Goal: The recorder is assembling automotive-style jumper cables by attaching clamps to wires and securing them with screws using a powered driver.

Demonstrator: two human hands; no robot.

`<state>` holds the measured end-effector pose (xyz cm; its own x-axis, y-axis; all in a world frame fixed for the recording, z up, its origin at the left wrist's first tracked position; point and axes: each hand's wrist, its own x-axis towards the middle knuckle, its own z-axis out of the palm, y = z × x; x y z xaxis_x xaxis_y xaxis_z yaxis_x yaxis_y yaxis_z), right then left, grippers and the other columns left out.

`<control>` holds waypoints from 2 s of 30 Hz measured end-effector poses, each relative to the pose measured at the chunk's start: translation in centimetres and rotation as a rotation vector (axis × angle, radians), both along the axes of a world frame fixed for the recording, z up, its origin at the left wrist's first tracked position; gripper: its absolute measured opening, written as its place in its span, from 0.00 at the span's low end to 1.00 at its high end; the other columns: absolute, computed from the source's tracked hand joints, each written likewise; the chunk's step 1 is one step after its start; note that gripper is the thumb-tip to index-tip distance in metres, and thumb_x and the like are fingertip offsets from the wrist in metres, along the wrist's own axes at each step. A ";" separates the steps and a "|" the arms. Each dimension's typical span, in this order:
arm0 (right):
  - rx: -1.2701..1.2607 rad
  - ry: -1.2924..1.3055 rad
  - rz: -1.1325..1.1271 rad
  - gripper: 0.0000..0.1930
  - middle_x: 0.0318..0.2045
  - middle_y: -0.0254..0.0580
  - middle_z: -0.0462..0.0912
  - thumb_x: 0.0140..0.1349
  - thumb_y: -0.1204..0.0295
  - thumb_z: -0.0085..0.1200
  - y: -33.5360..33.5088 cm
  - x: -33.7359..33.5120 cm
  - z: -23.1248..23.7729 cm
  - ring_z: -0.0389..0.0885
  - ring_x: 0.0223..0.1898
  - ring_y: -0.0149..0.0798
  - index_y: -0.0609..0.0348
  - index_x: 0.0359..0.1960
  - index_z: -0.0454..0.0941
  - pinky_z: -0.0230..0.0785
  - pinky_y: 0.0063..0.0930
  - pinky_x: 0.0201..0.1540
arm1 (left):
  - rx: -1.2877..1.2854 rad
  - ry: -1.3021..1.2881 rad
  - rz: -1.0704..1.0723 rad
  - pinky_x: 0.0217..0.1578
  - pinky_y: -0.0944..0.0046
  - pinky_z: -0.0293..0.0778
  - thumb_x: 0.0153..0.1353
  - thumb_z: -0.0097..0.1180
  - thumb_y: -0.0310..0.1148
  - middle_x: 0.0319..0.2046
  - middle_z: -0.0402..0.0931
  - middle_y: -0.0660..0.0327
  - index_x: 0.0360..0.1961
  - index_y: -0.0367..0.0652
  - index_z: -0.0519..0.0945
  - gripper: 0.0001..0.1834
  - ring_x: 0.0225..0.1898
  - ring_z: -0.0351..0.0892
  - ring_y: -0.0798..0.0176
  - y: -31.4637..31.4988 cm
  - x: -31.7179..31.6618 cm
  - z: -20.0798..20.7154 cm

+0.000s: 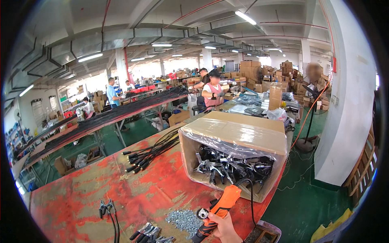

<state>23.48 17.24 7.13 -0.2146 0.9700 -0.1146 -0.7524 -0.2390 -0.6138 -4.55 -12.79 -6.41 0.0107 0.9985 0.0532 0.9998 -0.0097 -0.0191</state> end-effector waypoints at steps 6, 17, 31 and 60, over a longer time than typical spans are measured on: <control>0.052 -0.017 0.037 0.13 0.27 0.39 0.76 0.61 0.77 0.54 -0.3 -0.4 0.1 0.75 0.20 0.35 0.54 0.47 0.69 0.71 0.30 0.21 | 0.006 -0.876 0.187 0.43 0.59 0.74 0.58 0.54 0.28 0.39 0.80 0.49 0.53 0.41 0.76 0.20 0.40 0.80 0.52 2.9 5.5 17.2; 0.353 -0.146 0.057 0.38 0.35 0.33 0.72 0.63 0.70 0.51 -0.5 -0.1 0.2 0.67 0.31 0.24 0.48 0.72 0.44 0.63 0.19 0.30 | -0.141 -0.275 0.588 0.38 0.54 0.77 0.62 0.51 0.46 0.38 0.81 0.54 0.47 0.55 0.81 0.16 0.39 0.81 0.48 3.8 -6.1 16.0; 0.088 -0.093 -0.068 0.40 0.39 0.39 0.75 0.52 0.78 0.58 -1.0 -0.5 0.1 0.77 0.31 0.33 0.50 0.68 0.54 0.74 0.26 0.25 | -0.309 -0.399 0.393 0.40 0.48 0.77 0.56 0.57 0.38 0.38 0.80 0.47 0.41 0.44 0.79 0.14 0.41 0.80 0.43 14.8 -7.6 6.7; 0.147 0.003 0.111 0.42 0.33 0.39 0.80 0.49 0.89 0.58 -0.1 -2.2 0.6 0.82 0.28 0.35 0.50 0.67 0.56 0.79 0.33 0.29 | 0.297 -0.779 0.465 0.31 0.64 0.74 0.62 0.55 0.32 0.28 0.79 0.57 0.43 0.41 0.79 0.10 0.28 0.77 0.65 14.8 -7.6 5.9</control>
